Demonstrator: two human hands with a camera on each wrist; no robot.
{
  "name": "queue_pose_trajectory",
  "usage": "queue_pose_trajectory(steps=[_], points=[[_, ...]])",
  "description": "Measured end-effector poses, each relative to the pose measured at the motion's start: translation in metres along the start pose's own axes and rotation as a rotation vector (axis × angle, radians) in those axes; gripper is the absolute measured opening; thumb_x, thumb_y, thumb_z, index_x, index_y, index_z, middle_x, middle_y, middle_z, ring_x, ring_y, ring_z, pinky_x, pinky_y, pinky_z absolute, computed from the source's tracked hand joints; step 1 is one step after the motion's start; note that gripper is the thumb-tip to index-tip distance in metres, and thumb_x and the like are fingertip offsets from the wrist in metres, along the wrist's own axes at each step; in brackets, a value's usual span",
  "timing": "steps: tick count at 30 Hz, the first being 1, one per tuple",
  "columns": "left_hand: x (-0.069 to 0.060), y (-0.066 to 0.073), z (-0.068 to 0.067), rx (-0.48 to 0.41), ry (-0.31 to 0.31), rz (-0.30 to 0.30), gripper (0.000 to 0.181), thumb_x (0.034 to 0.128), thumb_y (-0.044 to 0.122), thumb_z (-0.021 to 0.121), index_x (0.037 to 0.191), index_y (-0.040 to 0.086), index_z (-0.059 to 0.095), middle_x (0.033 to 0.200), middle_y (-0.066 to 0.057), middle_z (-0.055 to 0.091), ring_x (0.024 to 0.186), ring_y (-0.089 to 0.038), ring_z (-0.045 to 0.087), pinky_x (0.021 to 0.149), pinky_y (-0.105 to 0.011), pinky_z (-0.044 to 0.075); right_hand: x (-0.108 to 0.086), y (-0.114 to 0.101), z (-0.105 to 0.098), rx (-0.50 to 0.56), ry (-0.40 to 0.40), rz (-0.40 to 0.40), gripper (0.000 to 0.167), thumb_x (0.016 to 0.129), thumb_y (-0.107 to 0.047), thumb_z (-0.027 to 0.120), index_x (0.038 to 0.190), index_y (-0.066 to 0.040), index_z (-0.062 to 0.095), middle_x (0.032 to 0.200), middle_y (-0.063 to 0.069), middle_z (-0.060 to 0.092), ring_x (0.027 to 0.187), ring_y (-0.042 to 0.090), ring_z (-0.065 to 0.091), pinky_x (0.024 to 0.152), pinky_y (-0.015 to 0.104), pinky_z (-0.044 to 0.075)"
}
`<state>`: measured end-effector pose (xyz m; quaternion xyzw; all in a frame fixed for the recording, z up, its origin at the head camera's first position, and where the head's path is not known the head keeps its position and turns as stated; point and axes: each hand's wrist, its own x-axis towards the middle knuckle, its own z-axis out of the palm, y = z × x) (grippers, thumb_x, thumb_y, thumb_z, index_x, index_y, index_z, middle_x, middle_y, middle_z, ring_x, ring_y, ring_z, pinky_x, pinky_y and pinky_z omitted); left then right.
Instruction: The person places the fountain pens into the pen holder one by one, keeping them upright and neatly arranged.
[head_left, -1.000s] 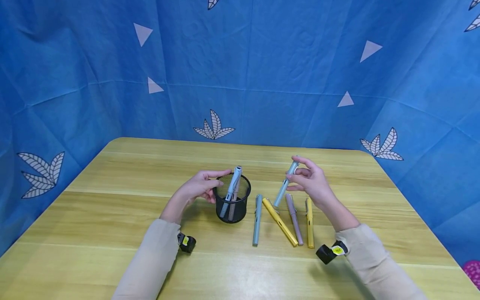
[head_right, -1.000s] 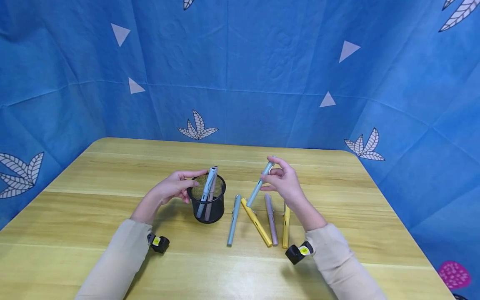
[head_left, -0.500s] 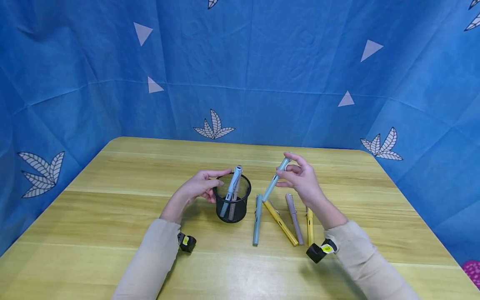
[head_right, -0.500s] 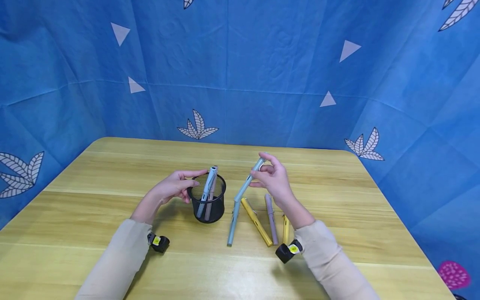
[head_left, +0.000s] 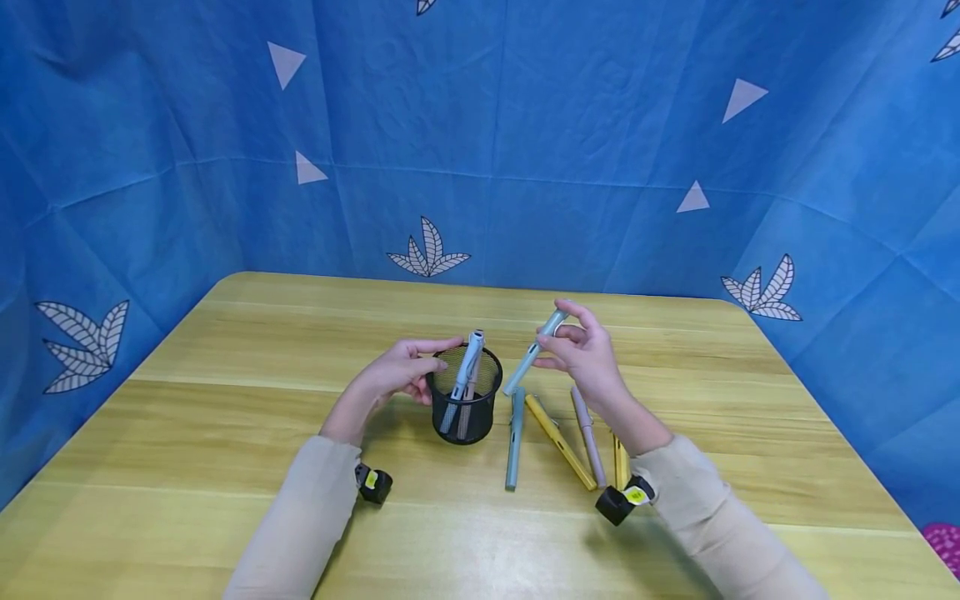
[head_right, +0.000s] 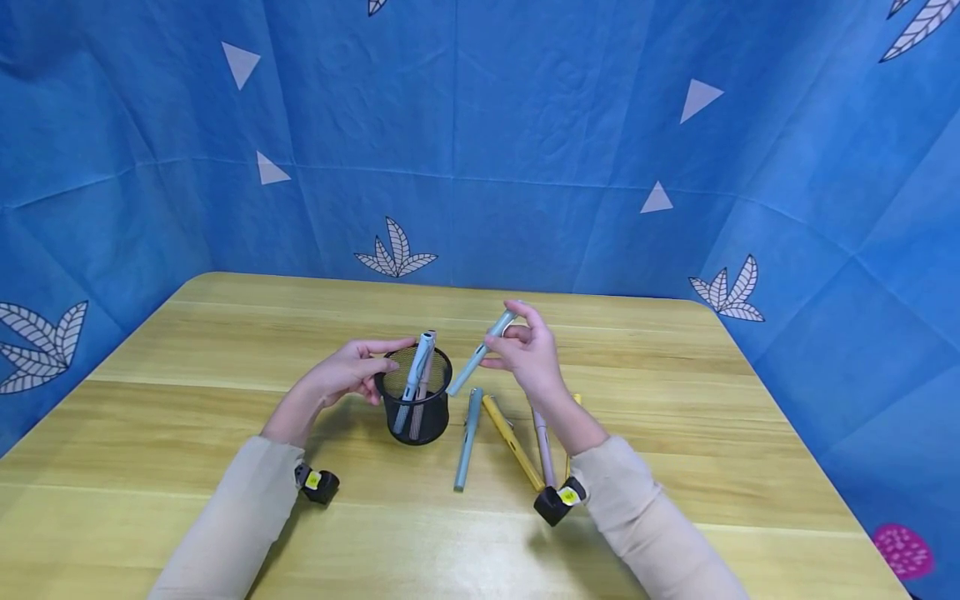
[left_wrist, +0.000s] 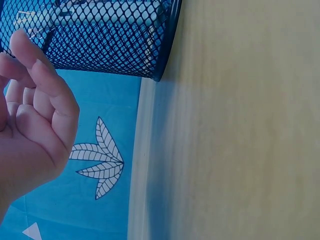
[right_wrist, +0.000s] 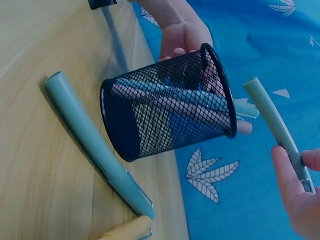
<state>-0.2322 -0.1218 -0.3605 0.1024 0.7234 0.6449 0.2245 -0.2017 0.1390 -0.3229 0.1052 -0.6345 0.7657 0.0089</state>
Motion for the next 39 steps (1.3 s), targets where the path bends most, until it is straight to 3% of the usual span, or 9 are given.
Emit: queue_pose_trajectory(steps=[13,28,39], points=[[0.000,0.001,-0.001,-0.005,-0.022,0.011,0.048,0.0838,0.007,0.054,0.130,0.018,0.048,0.043,-0.001,0.039,0.040,-0.013,0.052,0.050,-0.032,0.052,0.003,0.005,0.019,0.059,0.027,-0.026,0.058,0.083,0.011,0.051,0.134,-0.005,0.029,0.083,0.007,0.054,0.081,0.017,0.062,0.066,0.036,0.053],[0.000,0.001,-0.001,-0.011,-0.032,0.014,0.048,0.0847,0.008,0.054,0.131,0.017,0.047,0.042,0.000,0.040,0.040,-0.014,0.052,0.051,-0.033,0.053,0.004,0.021,0.038,0.061,0.034,-0.069,0.072,0.082,0.014,0.051,0.137,-0.019,0.019,0.087,0.008,0.056,0.069,0.015,0.060,0.063,0.040,0.053],[0.000,0.001,-0.001,-0.003,-0.024,0.018,0.047,0.0857,0.008,0.053,0.131,0.018,0.048,0.043,0.000,0.040,0.040,-0.013,0.052,0.049,-0.031,0.052,0.005,0.026,0.043,-0.057,0.000,-0.160,0.070,0.080,0.013,0.055,0.135,-0.016,0.022,0.093,0.017,0.056,0.072,0.017,0.060,0.062,0.040,0.053]])
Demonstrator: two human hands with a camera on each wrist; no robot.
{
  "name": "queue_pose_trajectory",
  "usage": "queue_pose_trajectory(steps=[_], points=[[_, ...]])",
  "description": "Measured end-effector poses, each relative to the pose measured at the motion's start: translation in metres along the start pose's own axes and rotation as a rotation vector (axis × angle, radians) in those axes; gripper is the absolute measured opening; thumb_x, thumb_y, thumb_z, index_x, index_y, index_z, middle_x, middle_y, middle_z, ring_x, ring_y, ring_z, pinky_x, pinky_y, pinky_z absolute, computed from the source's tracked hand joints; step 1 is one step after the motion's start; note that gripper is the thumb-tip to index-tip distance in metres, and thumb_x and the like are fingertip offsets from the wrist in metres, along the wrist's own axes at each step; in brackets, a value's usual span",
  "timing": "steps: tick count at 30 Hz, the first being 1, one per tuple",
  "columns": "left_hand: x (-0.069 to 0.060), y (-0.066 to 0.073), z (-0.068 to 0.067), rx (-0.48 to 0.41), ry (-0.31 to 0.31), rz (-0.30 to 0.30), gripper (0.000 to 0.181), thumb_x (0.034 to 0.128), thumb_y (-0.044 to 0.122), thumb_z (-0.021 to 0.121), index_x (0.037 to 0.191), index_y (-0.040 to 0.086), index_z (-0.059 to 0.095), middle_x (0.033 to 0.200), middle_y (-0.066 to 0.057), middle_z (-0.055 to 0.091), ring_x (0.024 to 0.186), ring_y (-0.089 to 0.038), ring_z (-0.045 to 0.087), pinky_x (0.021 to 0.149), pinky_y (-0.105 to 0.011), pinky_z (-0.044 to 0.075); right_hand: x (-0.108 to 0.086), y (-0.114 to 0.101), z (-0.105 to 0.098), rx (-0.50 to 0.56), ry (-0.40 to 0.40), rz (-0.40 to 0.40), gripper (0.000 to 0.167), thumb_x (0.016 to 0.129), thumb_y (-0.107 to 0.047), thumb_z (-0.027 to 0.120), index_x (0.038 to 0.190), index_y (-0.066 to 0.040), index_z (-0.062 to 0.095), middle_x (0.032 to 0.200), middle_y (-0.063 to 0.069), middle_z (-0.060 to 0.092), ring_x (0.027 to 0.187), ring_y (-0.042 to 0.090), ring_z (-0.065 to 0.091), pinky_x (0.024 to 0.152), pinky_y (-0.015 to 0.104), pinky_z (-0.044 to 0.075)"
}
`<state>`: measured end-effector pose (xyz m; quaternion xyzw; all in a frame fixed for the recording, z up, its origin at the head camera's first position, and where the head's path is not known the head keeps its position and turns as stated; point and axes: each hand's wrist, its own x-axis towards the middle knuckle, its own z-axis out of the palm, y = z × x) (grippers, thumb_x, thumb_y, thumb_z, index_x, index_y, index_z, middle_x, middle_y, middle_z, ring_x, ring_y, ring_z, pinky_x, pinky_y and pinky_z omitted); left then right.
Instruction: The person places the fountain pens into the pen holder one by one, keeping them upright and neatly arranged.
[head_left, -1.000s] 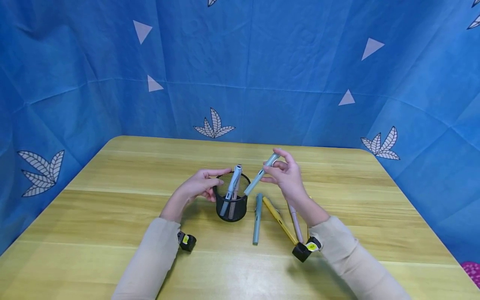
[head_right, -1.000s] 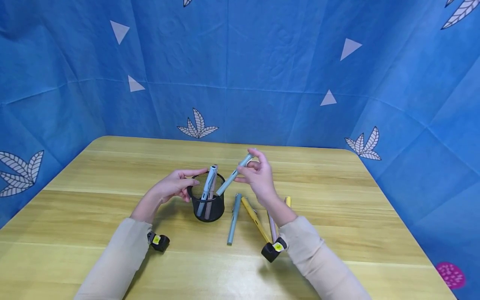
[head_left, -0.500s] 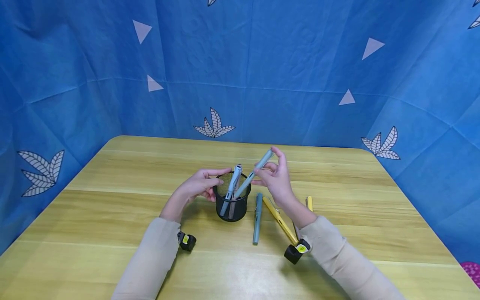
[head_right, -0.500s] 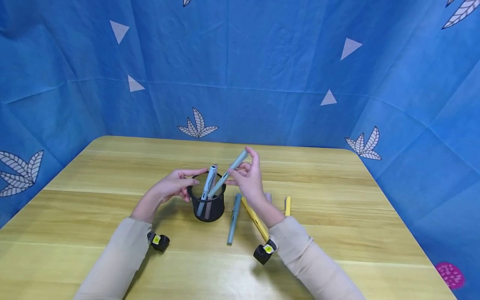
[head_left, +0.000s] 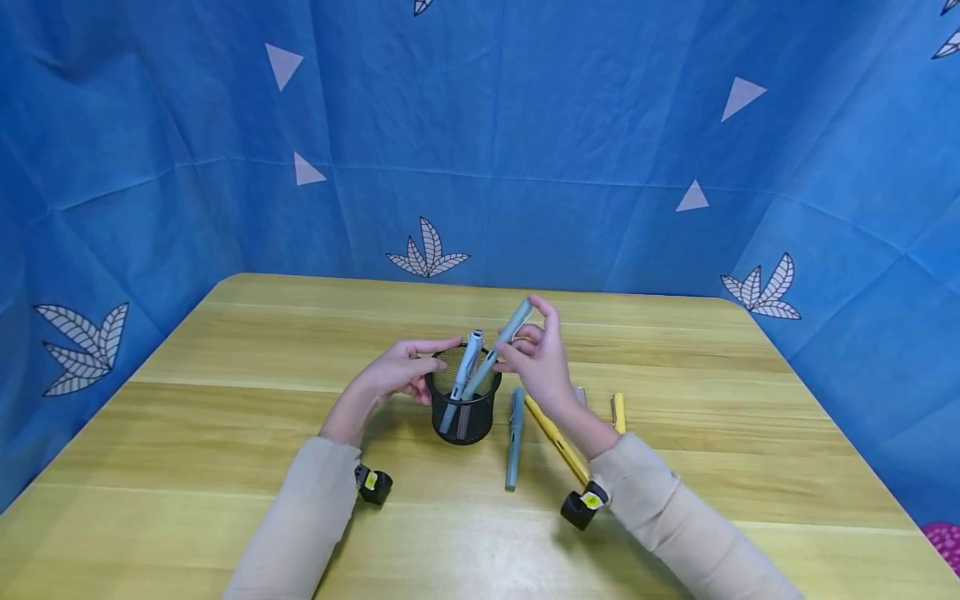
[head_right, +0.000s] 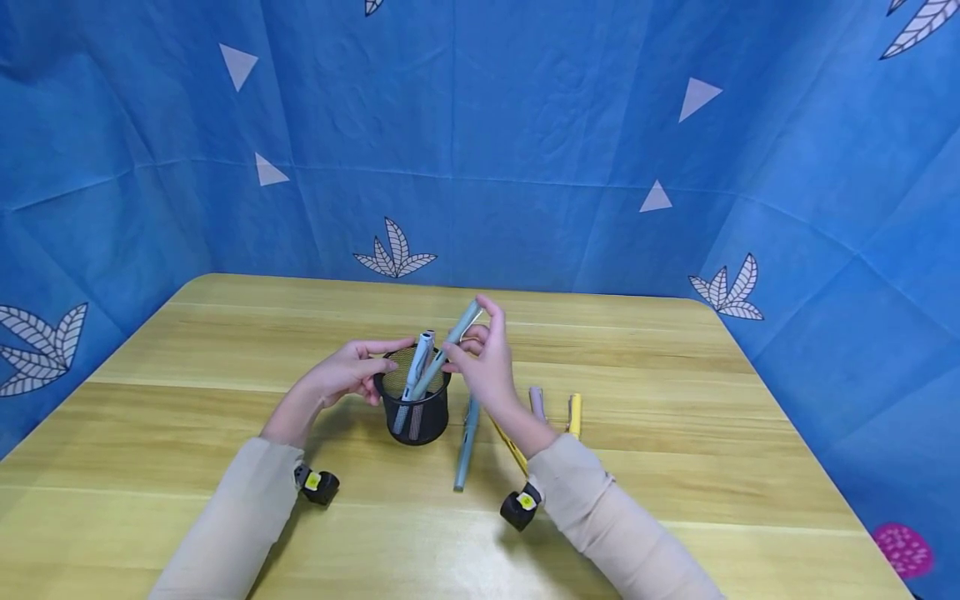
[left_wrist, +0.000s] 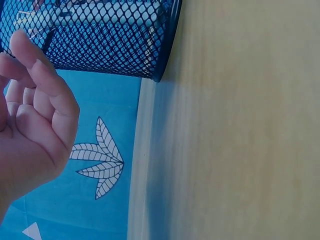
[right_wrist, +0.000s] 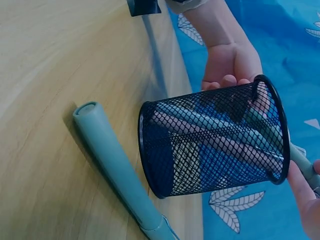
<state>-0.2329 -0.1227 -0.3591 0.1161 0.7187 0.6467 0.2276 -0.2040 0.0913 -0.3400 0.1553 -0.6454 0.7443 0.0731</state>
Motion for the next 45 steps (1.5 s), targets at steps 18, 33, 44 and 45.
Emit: queue_pose_trajectory(steps=[18,33,44,45], points=[[0.001,-0.001,0.000,-0.002,-0.009,0.008,0.048,0.0850,0.007,0.052,0.132,0.017,0.047,0.041,-0.001,0.041,0.040,-0.013,0.052,0.048,-0.031,0.052,-0.011,-0.011,0.009,-0.291,-0.103,-0.135,0.064,0.076,0.013,0.061,0.129,0.000,0.028,0.079,0.021,0.056,0.070,0.028,0.056,0.059,0.025,0.050],[0.001,-0.002,-0.002,-0.007,-0.008,-0.001,0.048,0.0852,0.007,0.052,0.132,0.017,0.047,0.041,-0.001,0.042,0.040,-0.014,0.052,0.049,-0.031,0.052,-0.007,0.008,0.004,-0.490,-0.160,-0.252,0.063,0.071,0.006,0.070,0.123,-0.004,0.037,0.079,0.012,0.061,0.071,0.022,0.058,0.063,0.028,0.051],[0.000,-0.001,-0.001,-0.003,-0.010,-0.005,0.047,0.0857,0.008,0.053,0.132,0.018,0.047,0.042,-0.001,0.043,0.040,-0.013,0.052,0.049,-0.031,0.052,-0.009,0.008,0.005,-0.463,-0.153,-0.221,0.053,0.072,0.008,0.068,0.120,-0.002,0.045,0.086,0.014,0.060,0.077,0.024,0.058,0.066,0.031,0.051],[0.000,-0.001,-0.001,-0.003,-0.006,-0.006,0.047,0.0855,0.008,0.053,0.131,0.018,0.047,0.043,-0.001,0.042,0.040,-0.013,0.052,0.049,-0.031,0.052,-0.009,0.008,0.006,-0.453,-0.152,-0.219,0.050,0.073,0.009,0.067,0.118,-0.001,0.047,0.087,0.015,0.059,0.078,0.025,0.058,0.066,0.031,0.051]])
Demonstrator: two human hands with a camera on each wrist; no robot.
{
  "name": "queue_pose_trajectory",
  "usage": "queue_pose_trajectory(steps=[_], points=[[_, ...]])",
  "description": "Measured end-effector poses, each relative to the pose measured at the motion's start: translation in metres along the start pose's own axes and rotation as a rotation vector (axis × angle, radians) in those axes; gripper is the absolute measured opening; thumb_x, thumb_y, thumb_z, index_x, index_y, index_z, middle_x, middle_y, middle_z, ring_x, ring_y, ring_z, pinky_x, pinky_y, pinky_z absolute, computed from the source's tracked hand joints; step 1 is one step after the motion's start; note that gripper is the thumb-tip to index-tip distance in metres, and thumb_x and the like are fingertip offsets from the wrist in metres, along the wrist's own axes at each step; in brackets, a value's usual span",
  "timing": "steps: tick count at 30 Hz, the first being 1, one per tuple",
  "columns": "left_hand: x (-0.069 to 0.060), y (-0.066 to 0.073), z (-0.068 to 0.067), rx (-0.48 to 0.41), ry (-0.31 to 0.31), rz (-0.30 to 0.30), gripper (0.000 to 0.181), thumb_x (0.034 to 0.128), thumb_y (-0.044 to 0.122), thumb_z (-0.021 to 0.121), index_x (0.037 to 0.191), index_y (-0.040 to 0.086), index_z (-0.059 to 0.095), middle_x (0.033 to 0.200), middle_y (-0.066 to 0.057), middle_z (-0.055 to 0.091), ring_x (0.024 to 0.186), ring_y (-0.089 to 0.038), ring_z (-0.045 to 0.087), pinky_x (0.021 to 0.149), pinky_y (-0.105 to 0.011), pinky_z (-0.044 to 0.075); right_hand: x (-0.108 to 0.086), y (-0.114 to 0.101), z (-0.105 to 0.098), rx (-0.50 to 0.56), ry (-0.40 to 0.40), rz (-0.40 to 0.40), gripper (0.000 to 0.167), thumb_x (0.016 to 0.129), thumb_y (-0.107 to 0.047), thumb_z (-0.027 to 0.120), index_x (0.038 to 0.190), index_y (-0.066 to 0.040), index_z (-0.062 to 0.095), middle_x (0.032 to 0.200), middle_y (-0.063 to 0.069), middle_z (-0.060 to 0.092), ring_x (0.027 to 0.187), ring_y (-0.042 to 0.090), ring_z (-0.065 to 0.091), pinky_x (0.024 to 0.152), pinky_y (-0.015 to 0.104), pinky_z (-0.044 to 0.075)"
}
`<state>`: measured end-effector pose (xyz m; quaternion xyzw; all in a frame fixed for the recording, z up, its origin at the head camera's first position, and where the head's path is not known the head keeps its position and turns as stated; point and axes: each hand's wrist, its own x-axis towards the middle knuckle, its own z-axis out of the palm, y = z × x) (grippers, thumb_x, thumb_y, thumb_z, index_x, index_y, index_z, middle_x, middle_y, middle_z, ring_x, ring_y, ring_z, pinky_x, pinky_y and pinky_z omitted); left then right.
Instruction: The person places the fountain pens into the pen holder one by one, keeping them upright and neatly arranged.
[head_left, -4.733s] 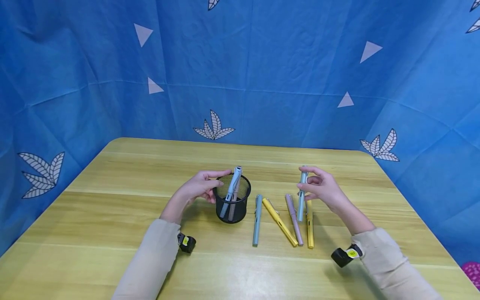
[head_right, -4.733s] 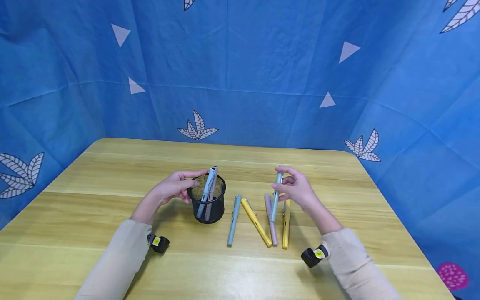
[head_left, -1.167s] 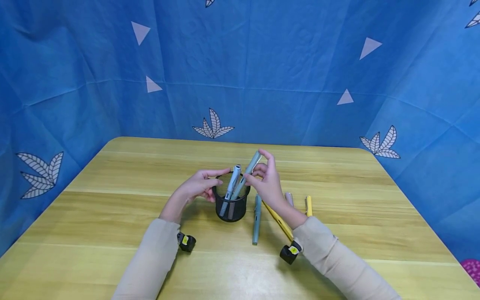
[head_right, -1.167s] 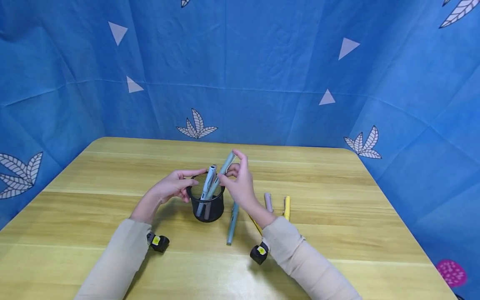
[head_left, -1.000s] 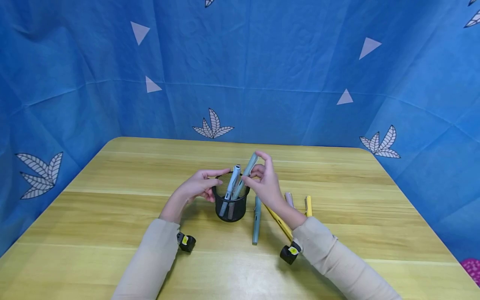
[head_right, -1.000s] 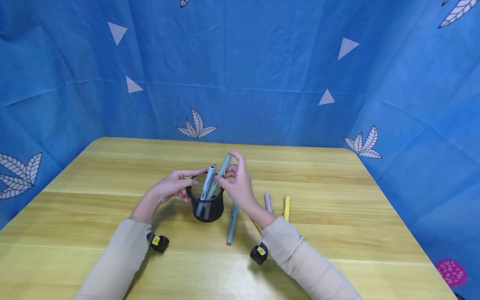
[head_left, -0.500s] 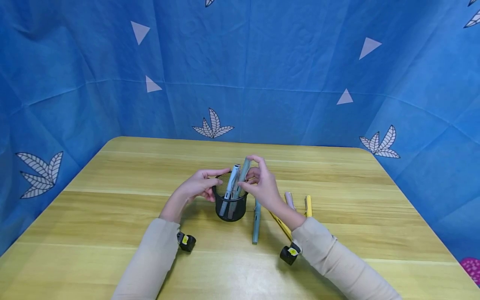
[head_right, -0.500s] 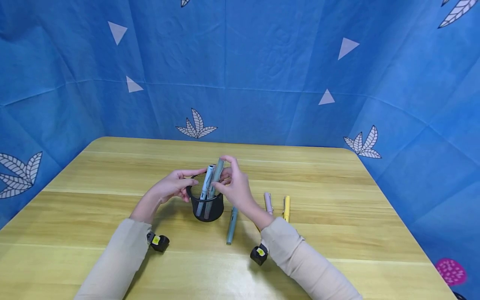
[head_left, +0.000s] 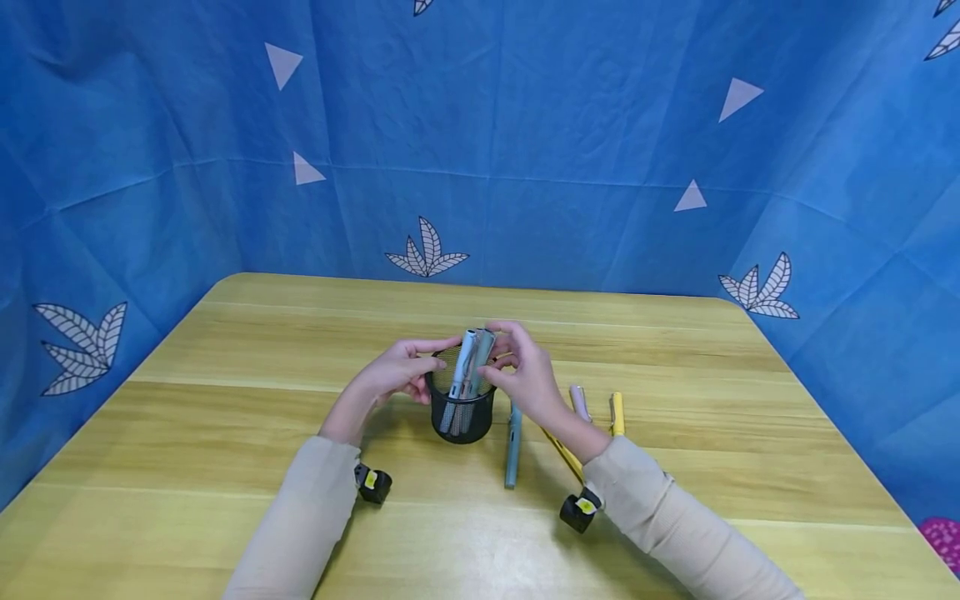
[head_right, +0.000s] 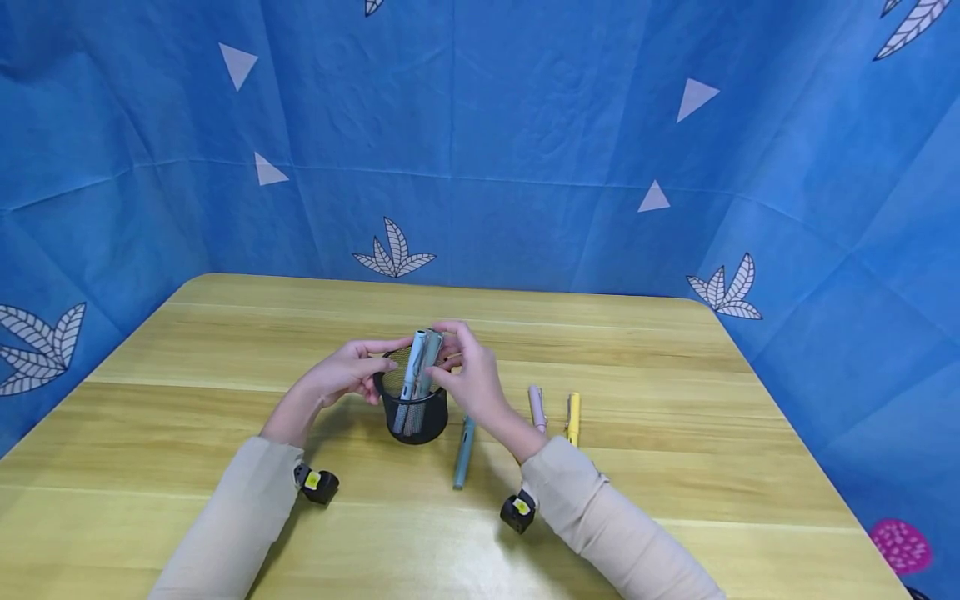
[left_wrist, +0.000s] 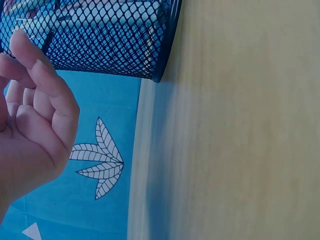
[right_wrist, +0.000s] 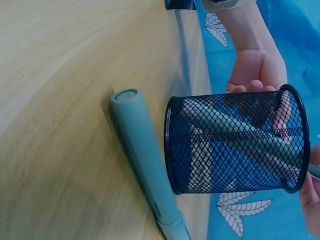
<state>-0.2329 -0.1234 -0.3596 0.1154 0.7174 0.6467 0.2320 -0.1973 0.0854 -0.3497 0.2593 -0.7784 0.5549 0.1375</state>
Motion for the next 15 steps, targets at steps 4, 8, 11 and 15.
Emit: queue_pose_trajectory(steps=[4,8,11,15], points=[[-0.0001,0.0009,0.0006,0.004,0.007,0.003,0.048,0.0844,0.008,0.053,0.131,0.018,0.048,0.042,-0.001,0.042,0.040,-0.013,0.052,0.049,-0.031,0.052,-0.0004,0.0005,0.0007,0.031,0.016,-0.007,0.039,0.074,0.010,0.065,0.111,0.003,0.055,0.089,0.017,0.059,0.081,0.028,0.057,0.067,0.033,0.051],[-0.0001,0.0010,0.0008,-0.001,0.006,0.004,0.048,0.0846,0.008,0.053,0.131,0.017,0.048,0.042,-0.001,0.042,0.040,-0.013,0.051,0.048,-0.030,0.051,-0.0008,0.0001,0.0008,0.019,0.033,0.013,0.034,0.076,0.007,0.065,0.109,0.003,0.059,0.090,0.016,0.060,0.079,0.028,0.059,0.063,0.036,0.051],[0.0000,0.0008,0.0009,-0.001,0.006,0.005,0.047,0.0854,0.007,0.052,0.131,0.017,0.047,0.042,-0.001,0.042,0.039,-0.013,0.051,0.048,-0.030,0.051,-0.0007,0.0006,0.0004,-0.003,0.049,0.023,0.033,0.076,0.005,0.065,0.109,0.003,0.061,0.093,0.016,0.061,0.078,0.028,0.060,0.062,0.038,0.051],[0.0001,-0.0001,0.0007,-0.001,0.005,0.008,0.047,0.0854,0.007,0.052,0.131,0.017,0.047,0.043,-0.001,0.041,0.039,-0.013,0.051,0.047,-0.029,0.051,0.0002,0.0031,-0.0007,-0.037,0.061,0.009,0.035,0.075,0.005,0.066,0.110,0.006,0.060,0.101,0.018,0.060,0.086,0.030,0.058,0.069,0.039,0.051]])
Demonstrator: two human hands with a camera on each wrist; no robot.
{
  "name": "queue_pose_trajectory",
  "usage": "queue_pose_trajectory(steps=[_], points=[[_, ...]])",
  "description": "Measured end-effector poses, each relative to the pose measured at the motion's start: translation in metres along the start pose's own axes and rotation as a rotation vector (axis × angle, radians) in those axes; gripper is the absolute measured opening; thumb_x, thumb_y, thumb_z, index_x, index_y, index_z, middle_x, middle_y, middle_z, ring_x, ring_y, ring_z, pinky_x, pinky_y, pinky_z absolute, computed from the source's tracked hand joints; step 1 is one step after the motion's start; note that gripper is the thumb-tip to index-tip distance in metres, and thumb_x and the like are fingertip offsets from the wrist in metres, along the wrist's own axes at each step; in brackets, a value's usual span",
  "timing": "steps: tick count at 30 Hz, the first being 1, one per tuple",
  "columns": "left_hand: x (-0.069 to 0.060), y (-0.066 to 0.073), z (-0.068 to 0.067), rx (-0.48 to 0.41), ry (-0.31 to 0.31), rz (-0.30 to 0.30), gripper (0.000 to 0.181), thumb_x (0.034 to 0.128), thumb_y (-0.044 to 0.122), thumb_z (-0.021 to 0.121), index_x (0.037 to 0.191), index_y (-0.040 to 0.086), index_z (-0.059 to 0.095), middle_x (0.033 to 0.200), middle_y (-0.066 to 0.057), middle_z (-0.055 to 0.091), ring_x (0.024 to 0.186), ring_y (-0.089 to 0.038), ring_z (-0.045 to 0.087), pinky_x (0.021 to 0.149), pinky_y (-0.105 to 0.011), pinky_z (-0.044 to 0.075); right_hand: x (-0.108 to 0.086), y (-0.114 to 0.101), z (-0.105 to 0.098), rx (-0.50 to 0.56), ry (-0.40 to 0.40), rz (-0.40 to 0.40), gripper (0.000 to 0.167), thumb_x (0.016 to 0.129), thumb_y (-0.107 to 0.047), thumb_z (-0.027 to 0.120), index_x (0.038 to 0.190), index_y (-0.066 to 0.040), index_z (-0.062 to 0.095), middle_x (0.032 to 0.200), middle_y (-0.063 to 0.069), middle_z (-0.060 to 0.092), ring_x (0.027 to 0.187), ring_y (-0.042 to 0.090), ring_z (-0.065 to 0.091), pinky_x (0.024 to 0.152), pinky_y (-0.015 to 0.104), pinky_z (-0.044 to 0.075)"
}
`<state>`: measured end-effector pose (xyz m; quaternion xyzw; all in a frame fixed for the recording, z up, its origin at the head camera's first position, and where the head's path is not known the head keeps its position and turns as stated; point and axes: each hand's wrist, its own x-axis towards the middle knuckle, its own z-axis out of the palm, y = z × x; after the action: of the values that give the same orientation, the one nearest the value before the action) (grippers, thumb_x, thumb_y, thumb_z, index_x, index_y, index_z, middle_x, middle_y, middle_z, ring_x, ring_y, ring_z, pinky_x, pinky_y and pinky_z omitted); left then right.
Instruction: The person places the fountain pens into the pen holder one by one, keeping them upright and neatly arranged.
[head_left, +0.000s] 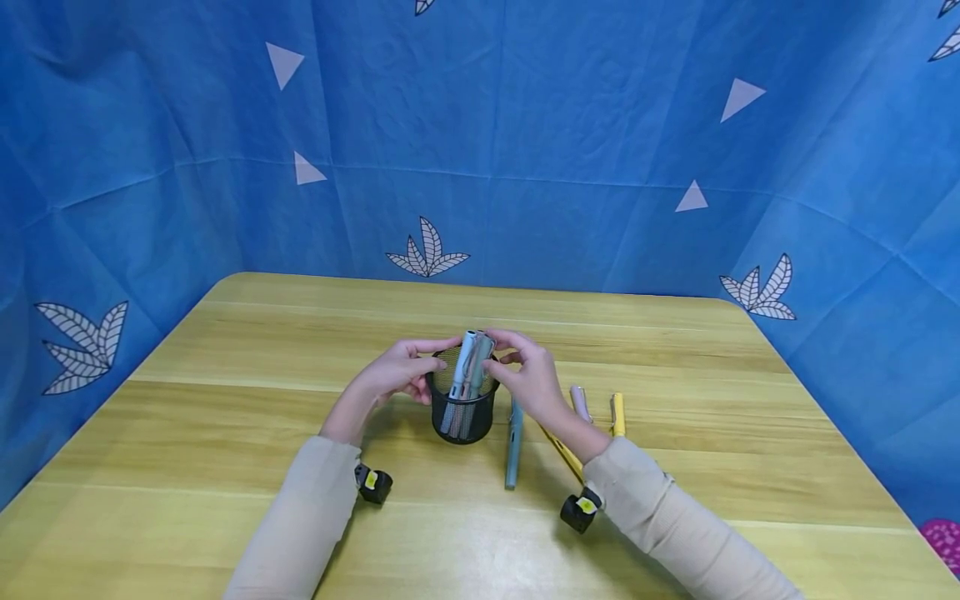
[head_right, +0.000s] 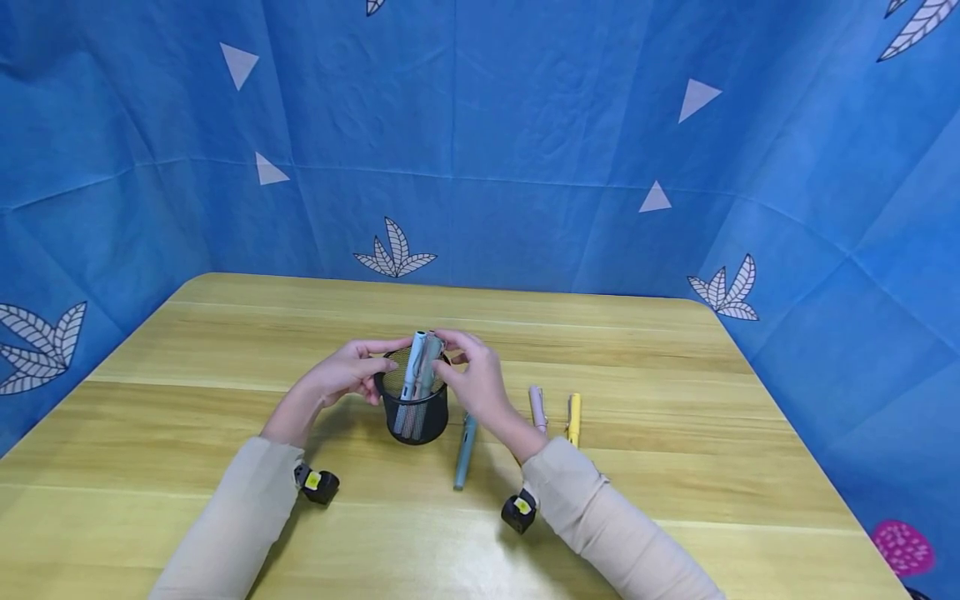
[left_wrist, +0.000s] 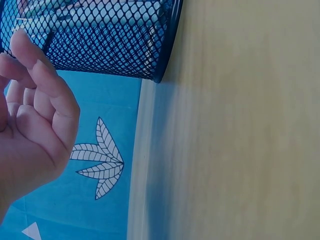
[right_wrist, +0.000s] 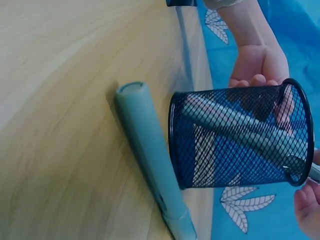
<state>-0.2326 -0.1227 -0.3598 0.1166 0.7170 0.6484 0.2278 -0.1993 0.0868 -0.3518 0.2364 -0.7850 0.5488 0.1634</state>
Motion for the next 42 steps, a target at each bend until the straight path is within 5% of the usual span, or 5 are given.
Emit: queue_pose_trajectory(steps=[14,25,35,42], points=[[0.002,-0.002,0.000,-0.006,0.005,-0.003,0.047,0.0853,0.007,0.053,0.131,0.016,0.047,0.040,0.000,0.041,0.039,-0.013,0.051,0.047,-0.028,0.051,-0.001,0.003,-0.004,0.052,-0.038,0.086,0.043,0.077,0.003,0.065,0.118,0.005,0.054,0.112,0.018,0.056,0.097,0.029,0.052,0.079,0.041,0.048],[0.002,-0.003,-0.001,-0.003,0.004,-0.006,0.047,0.0854,0.007,0.053,0.131,0.016,0.047,0.041,0.000,0.042,0.039,-0.013,0.051,0.047,-0.029,0.051,-0.006,-0.026,-0.013,0.056,-0.053,0.121,0.040,0.078,0.007,0.061,0.117,0.011,0.051,0.112,0.026,0.053,0.100,0.039,0.049,0.080,0.046,0.046],[0.002,-0.002,0.000,-0.004,0.015,-0.007,0.048,0.0846,0.008,0.054,0.132,0.017,0.047,0.049,-0.002,0.042,0.040,-0.012,0.051,0.047,-0.028,0.051,-0.007,0.011,-0.019,0.078,-0.062,0.163,0.041,0.080,-0.003,0.064,0.119,0.003,0.053,0.110,0.019,0.057,0.101,0.030,0.052,0.079,0.041,0.046],[0.001,-0.001,0.000,-0.015,0.005,-0.001,0.049,0.0845,0.008,0.054,0.132,0.016,0.046,0.045,0.000,0.039,0.040,-0.012,0.051,0.048,-0.029,0.051,-0.011,0.017,-0.027,0.064,-0.051,0.164,0.038,0.080,-0.003,0.063,0.117,0.002,0.054,0.106,0.017,0.058,0.098,0.027,0.053,0.076,0.039,0.048]])
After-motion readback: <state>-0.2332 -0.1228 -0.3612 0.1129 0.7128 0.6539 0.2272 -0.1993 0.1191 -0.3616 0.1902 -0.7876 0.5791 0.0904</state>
